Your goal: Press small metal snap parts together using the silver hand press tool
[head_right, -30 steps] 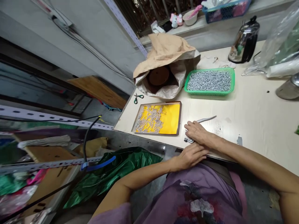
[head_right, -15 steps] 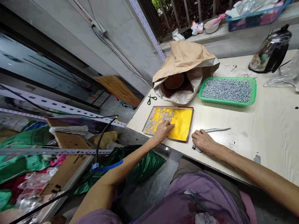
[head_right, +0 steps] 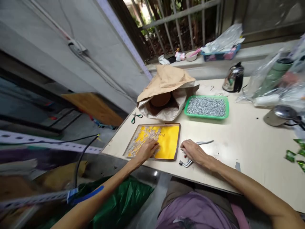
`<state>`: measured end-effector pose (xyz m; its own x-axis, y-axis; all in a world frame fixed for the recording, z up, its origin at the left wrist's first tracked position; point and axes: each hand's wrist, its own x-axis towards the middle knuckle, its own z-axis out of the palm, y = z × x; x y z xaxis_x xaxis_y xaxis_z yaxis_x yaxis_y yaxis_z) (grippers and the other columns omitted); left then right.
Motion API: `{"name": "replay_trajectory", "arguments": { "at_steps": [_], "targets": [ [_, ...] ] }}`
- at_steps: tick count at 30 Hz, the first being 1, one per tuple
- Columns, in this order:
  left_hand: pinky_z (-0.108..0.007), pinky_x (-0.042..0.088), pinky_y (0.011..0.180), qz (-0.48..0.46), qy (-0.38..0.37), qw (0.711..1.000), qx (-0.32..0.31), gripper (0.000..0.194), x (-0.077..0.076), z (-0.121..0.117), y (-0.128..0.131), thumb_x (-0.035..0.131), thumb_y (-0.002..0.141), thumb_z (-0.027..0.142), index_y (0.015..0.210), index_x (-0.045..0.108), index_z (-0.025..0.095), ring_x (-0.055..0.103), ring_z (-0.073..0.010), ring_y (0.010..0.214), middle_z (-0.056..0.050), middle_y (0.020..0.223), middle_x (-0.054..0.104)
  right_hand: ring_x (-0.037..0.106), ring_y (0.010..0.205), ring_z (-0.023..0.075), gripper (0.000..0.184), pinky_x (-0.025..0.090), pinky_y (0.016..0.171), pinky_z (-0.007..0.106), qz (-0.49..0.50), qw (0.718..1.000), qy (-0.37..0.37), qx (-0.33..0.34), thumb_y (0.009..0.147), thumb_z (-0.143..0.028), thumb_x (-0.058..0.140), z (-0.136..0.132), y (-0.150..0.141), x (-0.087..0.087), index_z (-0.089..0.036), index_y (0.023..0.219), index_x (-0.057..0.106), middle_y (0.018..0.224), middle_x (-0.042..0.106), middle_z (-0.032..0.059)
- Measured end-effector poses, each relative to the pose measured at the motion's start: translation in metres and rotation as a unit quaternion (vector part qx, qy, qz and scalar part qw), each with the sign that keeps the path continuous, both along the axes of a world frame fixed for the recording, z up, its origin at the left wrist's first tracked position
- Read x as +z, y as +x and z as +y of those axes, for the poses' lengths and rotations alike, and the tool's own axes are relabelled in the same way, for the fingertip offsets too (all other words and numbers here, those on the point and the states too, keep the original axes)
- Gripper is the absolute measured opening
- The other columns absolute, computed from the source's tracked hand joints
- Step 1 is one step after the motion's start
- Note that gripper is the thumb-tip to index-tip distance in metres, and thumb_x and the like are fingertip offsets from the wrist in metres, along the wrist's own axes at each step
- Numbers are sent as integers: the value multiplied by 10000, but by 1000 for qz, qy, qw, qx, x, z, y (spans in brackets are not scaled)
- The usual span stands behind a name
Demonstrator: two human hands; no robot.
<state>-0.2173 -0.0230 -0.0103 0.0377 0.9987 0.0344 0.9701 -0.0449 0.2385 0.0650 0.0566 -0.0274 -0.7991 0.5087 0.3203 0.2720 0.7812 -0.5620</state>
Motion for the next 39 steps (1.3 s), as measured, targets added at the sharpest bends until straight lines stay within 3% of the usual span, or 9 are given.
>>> {"name": "replay_trajectory", "arguments": {
  "at_steps": [5, 8, 10, 12, 15, 17, 20, 28, 39],
  "targets": [
    [-269, 513, 679, -193, -39, 976, 95, 105, 20, 2, 40, 589, 778, 228, 789, 680, 176, 656, -171, 701, -29, 735, 704, 583, 745, 183, 138, 474, 672, 321, 144, 965, -32, -217, 948, -274, 437, 66, 31, 53, -205, 925, 554, 850, 634, 51],
    [-225, 507, 627, -313, -94, 936, 128, 115, 35, 1, 81, 655, 721, 240, 795, 690, 159, 657, -146, 655, -15, 697, 701, 591, 835, 222, 178, 491, 773, 389, 104, 951, 22, -290, 935, -253, 441, 108, 52, 77, -198, 970, 607, 907, 636, 79],
    [-195, 480, 554, -375, -146, 903, 151, 98, 37, 0, 105, 674, 706, 218, 767, 680, 141, 623, -116, 572, -3, 645, 676, 573, 949, 268, 241, 482, 830, 436, 57, 944, 76, -316, 916, -299, 506, 118, 62, 79, -191, 1092, 628, 1035, 610, 128],
    [-170, 437, 485, -416, -185, 873, 173, 65, 35, -1, 121, 673, 712, 191, 730, 662, 130, 561, -82, 484, 21, 575, 631, 565, 961, 277, 278, 492, 803, 439, 5, 950, 91, -298, 935, -324, 482, 105, 68, 74, -189, 1118, 640, 1075, 584, 144],
    [-148, 377, 405, -441, -225, 843, 210, 54, 32, -4, 133, 648, 742, 143, 694, 630, 128, 474, -53, 396, 59, 480, 554, 577, 730, 194, 304, 493, 637, 354, -127, 980, 2, -151, 977, -298, 404, 49, 71, 58, -163, 923, 672, 893, 595, 94],
    [-146, 340, 366, -431, -250, 835, 233, 86, 32, -6, 138, 621, 771, 119, 687, 615, 132, 429, -50, 347, 80, 414, 500, 581, 700, 164, 209, 456, 575, 300, -219, 972, -43, -73, 941, -290, 511, 7, 72, 45, -141, 925, 656, 939, 602, 93],
    [-148, 318, 344, -398, -284, 837, 246, 126, 32, -8, 146, 591, 816, 114, 693, 607, 134, 401, -56, 297, 91, 346, 460, 585, 741, 170, 115, 386, 557, 278, -304, 951, -31, -41, 909, -238, 566, -32, 76, 28, -142, 927, 627, 942, 605, 82],
    [-136, 324, 339, -398, -325, 823, 242, 139, 14, -18, 175, 638, 828, 163, 698, 623, 117, 428, -44, 293, 85, 362, 477, 515, 718, 146, 163, 235, 535, 270, -324, 944, -23, -64, 927, -111, 443, -38, 109, 19, -169, 837, 566, 842, 584, 50],
    [-126, 274, 337, -394, -426, 768, 270, 206, 13, -9, 178, 693, 821, 231, 675, 615, 109, 383, -25, 284, 90, 337, 443, 483, 674, 146, 233, 246, 547, 278, -270, 960, -8, -74, 875, -28, 387, -48, 117, 14, -179, 832, 559, 808, 574, 48]
  ]
}}
